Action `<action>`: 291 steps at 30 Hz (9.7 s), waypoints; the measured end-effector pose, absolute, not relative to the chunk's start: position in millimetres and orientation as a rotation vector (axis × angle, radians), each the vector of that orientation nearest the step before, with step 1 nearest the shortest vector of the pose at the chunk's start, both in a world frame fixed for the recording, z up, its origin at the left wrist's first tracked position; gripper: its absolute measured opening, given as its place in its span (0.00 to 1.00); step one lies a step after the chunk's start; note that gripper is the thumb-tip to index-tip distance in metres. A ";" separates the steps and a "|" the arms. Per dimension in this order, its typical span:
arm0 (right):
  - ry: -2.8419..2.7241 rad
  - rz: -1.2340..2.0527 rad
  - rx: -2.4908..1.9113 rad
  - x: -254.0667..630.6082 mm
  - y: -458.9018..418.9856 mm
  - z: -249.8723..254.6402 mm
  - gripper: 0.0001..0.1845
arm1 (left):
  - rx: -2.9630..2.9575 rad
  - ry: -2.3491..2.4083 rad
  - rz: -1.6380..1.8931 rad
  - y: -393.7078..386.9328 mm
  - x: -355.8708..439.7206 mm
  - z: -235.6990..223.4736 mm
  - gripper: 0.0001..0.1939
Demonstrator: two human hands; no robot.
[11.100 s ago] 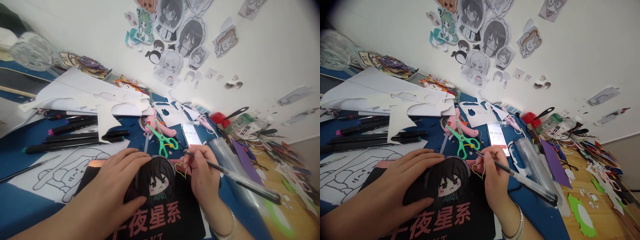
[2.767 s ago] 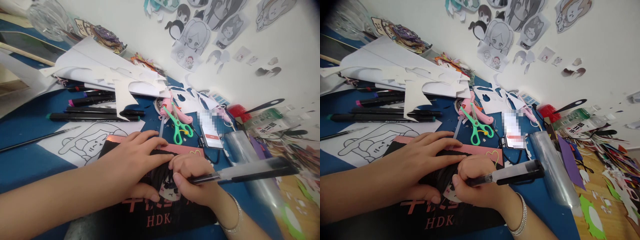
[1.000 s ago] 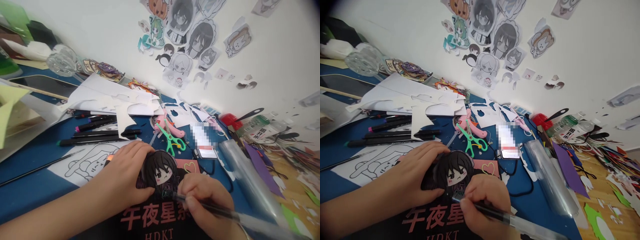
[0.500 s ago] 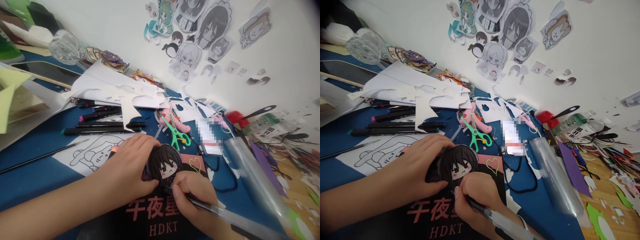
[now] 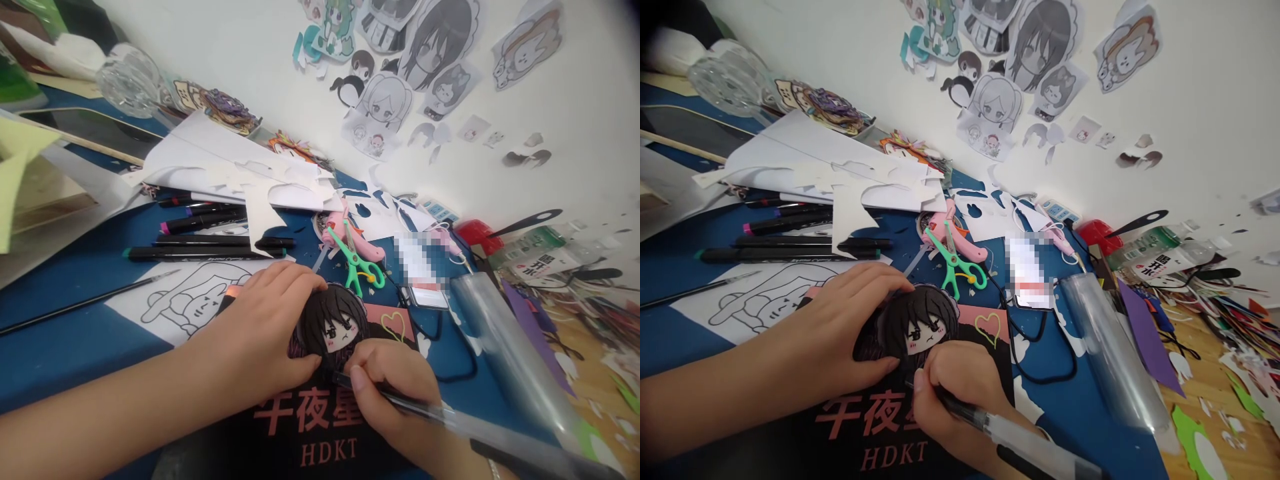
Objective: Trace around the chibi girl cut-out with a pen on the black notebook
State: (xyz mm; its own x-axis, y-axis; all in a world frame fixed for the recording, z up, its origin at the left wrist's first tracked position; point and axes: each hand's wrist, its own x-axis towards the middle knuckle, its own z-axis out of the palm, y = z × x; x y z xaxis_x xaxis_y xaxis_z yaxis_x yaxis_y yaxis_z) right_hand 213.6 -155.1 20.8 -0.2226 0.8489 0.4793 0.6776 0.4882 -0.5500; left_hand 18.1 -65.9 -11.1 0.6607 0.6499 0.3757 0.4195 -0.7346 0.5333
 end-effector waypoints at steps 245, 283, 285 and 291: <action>-1.191 0.555 -1.191 248.4 -130.9 -0.6 0.21 | 2.464 0.925 0.606 -73.8 8.8 -24.1 0.41; -1.904 0.588 -1.182 249.3 -130.2 11.6 0.21 | 2.299 1.031 0.533 -63.1 13.0 4.3 0.23; -1.890 0.643 -1.166 249.6 -130.7 11.0 0.22 | 2.294 1.020 0.525 -63.8 13.3 6.1 0.23; -1.918 0.585 -1.182 249.5 -131.7 10.9 0.21 | 2.266 1.043 0.481 -60.0 10.8 3.2 0.24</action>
State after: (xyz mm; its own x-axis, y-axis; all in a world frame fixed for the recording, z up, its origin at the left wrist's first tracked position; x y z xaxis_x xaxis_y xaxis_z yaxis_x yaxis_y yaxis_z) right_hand 249.5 -131.7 10.9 -0.2517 0.8884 0.3840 0.5227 0.4587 -0.7186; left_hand 10.8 -60.0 3.2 0.6269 0.7754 0.0762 0.5613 -0.5173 0.6461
